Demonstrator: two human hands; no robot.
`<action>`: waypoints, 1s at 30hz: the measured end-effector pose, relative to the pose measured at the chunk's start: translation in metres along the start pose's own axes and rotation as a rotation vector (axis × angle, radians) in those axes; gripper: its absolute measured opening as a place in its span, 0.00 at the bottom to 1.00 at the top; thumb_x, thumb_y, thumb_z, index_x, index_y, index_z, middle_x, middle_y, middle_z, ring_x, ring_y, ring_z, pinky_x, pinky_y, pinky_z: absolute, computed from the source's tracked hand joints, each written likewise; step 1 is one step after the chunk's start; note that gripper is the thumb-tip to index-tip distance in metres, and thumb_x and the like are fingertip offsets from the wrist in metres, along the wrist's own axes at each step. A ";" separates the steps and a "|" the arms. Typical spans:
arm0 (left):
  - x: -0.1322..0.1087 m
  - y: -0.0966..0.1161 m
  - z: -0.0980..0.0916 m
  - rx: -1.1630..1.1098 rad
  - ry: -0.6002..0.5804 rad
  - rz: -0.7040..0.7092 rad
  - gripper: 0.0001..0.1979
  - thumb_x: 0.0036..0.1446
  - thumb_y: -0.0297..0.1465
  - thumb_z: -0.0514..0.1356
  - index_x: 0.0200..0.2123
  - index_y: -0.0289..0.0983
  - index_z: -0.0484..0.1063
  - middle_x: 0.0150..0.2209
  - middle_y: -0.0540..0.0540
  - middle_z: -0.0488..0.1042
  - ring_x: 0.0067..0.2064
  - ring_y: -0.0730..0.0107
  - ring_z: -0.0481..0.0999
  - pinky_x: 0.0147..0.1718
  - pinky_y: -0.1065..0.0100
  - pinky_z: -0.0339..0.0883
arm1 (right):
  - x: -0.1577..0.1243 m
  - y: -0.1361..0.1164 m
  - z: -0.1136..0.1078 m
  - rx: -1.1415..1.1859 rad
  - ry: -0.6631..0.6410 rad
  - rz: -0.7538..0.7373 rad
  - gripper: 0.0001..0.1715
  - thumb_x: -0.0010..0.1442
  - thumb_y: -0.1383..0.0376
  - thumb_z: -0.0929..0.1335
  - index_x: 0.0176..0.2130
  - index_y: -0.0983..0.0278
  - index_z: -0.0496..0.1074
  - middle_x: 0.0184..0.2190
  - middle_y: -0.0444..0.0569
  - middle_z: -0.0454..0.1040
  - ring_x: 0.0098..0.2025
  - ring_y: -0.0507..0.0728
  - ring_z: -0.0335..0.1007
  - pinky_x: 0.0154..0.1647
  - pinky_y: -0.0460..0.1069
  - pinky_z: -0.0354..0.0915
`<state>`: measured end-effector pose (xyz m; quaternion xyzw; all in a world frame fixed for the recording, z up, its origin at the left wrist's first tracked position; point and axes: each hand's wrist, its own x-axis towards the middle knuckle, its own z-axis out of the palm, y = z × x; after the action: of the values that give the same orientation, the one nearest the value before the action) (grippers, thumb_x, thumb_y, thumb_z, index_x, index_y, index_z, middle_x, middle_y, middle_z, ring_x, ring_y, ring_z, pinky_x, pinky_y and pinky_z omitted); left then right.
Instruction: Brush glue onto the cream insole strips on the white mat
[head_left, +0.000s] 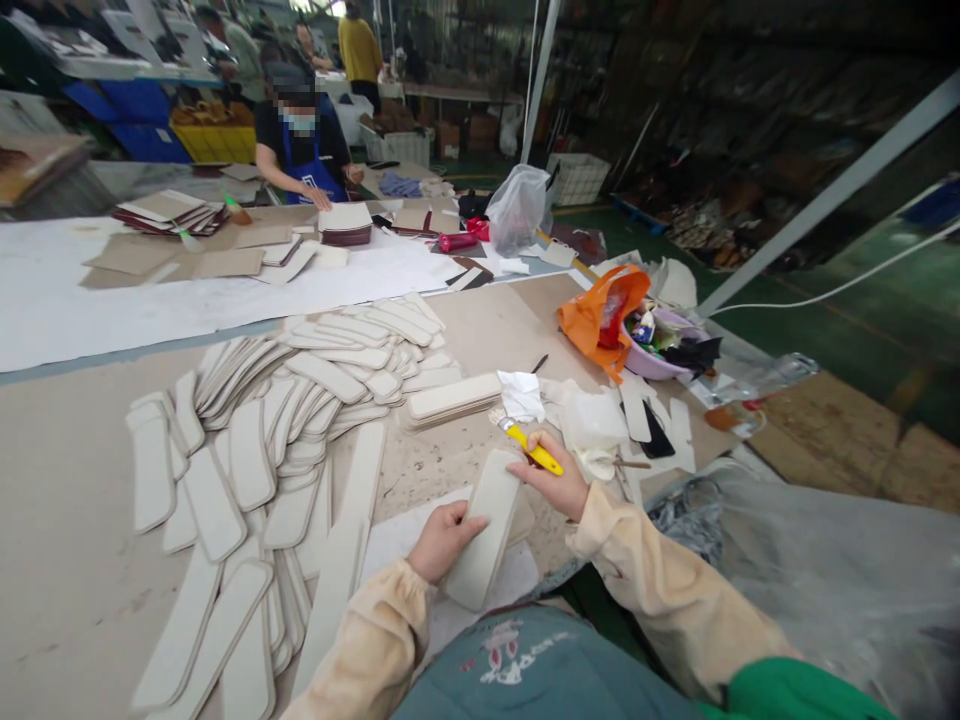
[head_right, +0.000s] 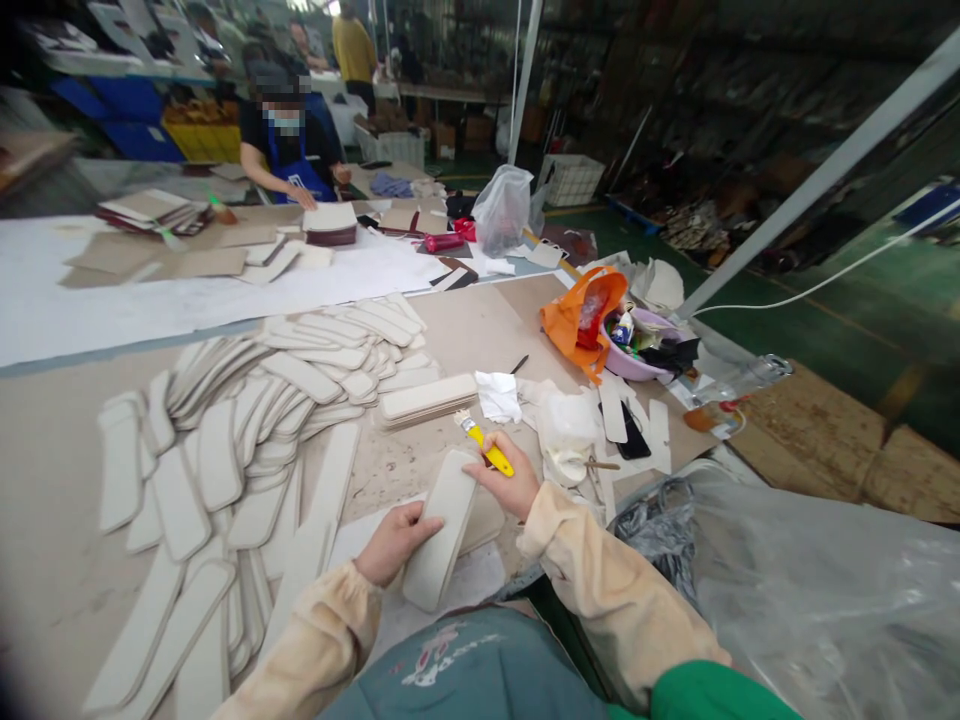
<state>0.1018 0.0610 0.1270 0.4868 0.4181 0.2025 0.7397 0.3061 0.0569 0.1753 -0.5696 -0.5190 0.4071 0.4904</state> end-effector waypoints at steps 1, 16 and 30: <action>-0.001 0.001 0.001 -0.005 0.001 -0.011 0.19 0.43 0.43 0.62 0.30 0.31 0.71 0.26 0.49 0.70 0.26 0.74 0.64 0.25 0.72 0.58 | 0.001 0.000 0.000 0.010 -0.006 -0.003 0.20 0.49 0.59 0.71 0.33 0.60 0.55 0.25 0.38 0.60 0.24 0.48 0.54 0.23 0.44 0.55; -0.002 0.003 0.008 -0.064 0.034 -0.001 0.19 0.42 0.41 0.65 0.30 0.30 0.72 0.24 0.49 0.71 0.24 0.76 0.64 0.24 0.73 0.56 | 0.007 0.006 -0.002 0.066 0.005 0.005 0.22 0.45 0.60 0.72 0.32 0.60 0.56 0.22 0.36 0.57 0.24 0.49 0.52 0.24 0.44 0.51; -0.046 -0.026 -0.008 -0.413 -0.256 -0.250 0.26 0.49 0.38 0.62 0.50 0.31 0.67 0.39 0.36 0.76 0.36 0.60 0.76 0.31 0.65 0.72 | 0.020 0.022 -0.033 0.169 0.190 0.085 0.23 0.43 0.60 0.73 0.32 0.61 0.56 0.22 0.35 0.58 0.23 0.47 0.56 0.22 0.43 0.58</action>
<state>0.0670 0.0214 0.1218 0.2917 0.3281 0.1276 0.8894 0.3453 0.0727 0.1609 -0.5839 -0.4096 0.4140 0.5656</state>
